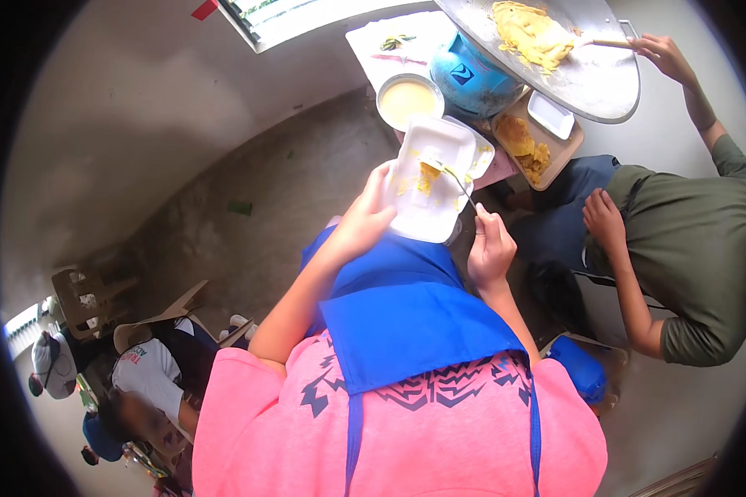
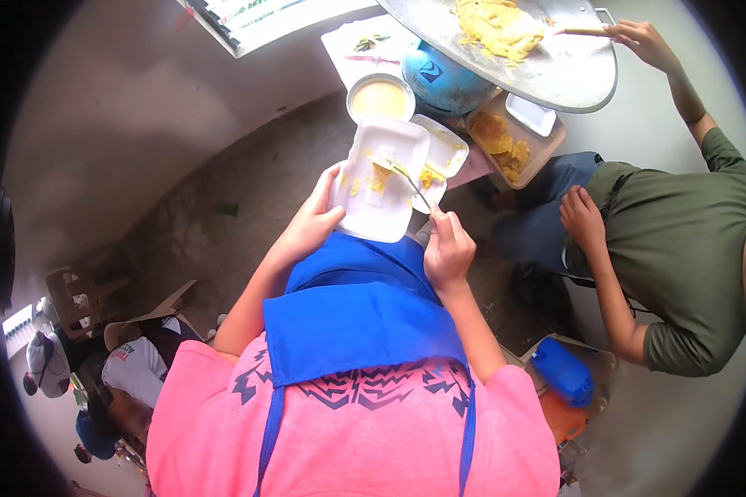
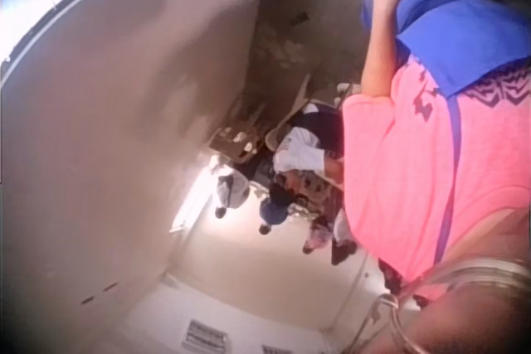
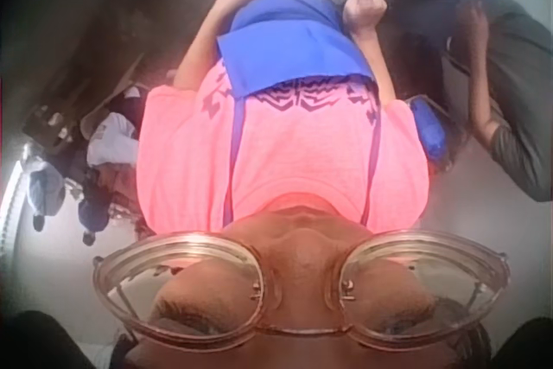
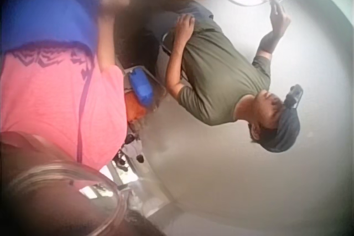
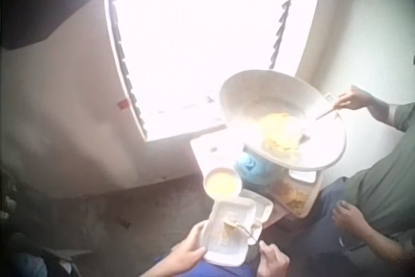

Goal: The person scoops cooked scrambled eggs from a large wok into white styrofoam containers using a spoon. They then walk through a dining area and place the filled containers onto a table where other people are seated.

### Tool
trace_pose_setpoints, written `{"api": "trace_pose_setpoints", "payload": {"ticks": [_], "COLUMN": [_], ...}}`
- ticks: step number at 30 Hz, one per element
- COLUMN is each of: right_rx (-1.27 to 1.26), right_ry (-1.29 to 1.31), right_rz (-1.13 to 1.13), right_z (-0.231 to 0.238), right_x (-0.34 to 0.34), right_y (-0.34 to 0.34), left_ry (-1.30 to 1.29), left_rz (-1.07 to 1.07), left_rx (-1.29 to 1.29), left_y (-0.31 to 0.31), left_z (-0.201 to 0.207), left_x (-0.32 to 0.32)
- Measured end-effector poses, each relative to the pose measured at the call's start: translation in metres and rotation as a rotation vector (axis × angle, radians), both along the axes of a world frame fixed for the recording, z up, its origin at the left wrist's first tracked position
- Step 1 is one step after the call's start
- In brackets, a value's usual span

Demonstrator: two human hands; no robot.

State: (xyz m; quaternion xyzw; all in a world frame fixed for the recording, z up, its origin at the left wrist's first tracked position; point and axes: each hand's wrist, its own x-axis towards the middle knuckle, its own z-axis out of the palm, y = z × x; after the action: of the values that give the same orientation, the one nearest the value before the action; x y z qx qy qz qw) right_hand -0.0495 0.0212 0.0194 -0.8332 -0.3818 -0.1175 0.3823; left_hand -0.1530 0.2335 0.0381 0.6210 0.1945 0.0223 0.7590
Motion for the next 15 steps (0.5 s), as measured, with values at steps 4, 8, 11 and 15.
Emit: {"api": "trace_pose_setpoints", "payload": {"ticks": [4,8,11,15], "right_rx": [-0.109,0.077,0.119,0.025], "right_ry": [0.009,0.123,0.07,0.059], "right_rz": [-0.002,0.043,0.058,0.073], "right_z": [0.001,0.011,0.019,0.017], "right_x": [0.007,0.005,0.01,0.013], "right_y": [0.004,0.005,0.012,0.018], "left_ry": [0.021,0.036,0.045,0.057], "left_rz": [0.02,0.038,0.035,0.02], "left_rx": [-0.004,-0.027,-0.017,-0.02], "left_y": [-0.001,0.003,0.009,0.013], "left_z": [-0.007,-0.009,-0.008,0.001], "left_x": [-0.002,-0.002,-0.004,-0.002]}}
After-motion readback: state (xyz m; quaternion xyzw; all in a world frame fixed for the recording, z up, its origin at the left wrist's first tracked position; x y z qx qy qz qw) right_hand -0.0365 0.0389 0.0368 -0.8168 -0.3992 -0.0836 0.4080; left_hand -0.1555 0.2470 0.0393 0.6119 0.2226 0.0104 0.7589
